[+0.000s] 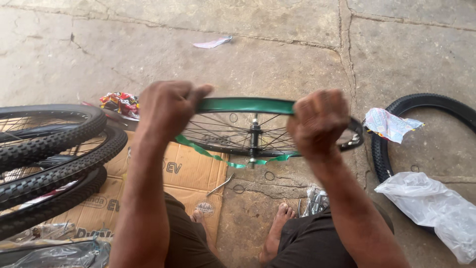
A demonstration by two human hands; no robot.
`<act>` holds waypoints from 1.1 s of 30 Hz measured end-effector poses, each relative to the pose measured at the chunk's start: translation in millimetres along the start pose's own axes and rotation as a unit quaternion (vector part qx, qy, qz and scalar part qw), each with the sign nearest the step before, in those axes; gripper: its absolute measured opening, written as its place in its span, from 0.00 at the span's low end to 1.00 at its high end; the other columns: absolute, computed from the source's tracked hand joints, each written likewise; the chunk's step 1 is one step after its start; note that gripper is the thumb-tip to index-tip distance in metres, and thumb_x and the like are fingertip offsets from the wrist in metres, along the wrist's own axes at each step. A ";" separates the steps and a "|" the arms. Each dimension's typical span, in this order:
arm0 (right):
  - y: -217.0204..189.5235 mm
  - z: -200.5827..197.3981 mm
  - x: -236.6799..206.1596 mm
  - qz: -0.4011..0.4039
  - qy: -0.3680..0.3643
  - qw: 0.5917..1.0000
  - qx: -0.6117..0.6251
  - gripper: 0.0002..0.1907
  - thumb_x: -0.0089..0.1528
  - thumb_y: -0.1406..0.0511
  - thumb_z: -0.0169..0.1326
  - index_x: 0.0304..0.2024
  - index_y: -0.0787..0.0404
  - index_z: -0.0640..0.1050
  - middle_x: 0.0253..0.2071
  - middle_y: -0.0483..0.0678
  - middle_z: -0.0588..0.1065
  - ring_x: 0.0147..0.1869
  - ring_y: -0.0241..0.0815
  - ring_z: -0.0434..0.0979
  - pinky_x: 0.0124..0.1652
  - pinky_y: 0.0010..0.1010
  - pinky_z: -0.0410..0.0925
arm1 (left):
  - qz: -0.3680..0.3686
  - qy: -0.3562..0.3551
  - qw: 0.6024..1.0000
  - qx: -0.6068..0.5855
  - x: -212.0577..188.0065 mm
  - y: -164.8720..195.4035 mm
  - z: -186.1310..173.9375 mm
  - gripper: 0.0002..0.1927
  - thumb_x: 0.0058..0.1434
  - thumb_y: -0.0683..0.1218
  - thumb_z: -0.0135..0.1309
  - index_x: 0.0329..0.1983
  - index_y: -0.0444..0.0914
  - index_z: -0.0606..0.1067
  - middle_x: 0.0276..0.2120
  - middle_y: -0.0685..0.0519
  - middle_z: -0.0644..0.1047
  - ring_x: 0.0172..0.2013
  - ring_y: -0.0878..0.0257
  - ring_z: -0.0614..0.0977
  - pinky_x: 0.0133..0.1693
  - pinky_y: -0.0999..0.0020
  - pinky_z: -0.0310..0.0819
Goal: The person unpacks a new inner tube and inserts it into a bicycle tire mounted on a rim. They then apply a green rim tape around the rim and finally place the tire back onto the rim.
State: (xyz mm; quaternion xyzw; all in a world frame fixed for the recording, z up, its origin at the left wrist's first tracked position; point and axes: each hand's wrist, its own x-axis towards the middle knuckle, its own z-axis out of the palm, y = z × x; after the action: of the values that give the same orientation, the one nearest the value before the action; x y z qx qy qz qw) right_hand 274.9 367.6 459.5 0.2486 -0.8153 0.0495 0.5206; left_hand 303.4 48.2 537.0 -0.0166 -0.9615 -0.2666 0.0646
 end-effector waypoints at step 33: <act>171.4 3.9 -96.4 0.263 0.144 0.952 0.064 0.17 0.60 0.77 0.54 0.28 0.59 0.59 0.31 0.48 0.60 0.34 0.45 0.61 0.37 0.41 0.56 | -0.208 0.110 0.895 -0.379 -19.1 -107.0 189.0 0.31 0.68 0.64 0.51 0.21 0.35 0.80 0.13 0.56 0.71 0.17 0.68 0.69 0.23 0.63 0.62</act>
State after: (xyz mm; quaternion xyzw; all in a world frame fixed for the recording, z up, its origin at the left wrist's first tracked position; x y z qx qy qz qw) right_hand 225.6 549.8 404.0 0.0485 -0.7632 0.2722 0.5841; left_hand 293.4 53.8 319.3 0.1897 -0.7560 -0.6181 0.1018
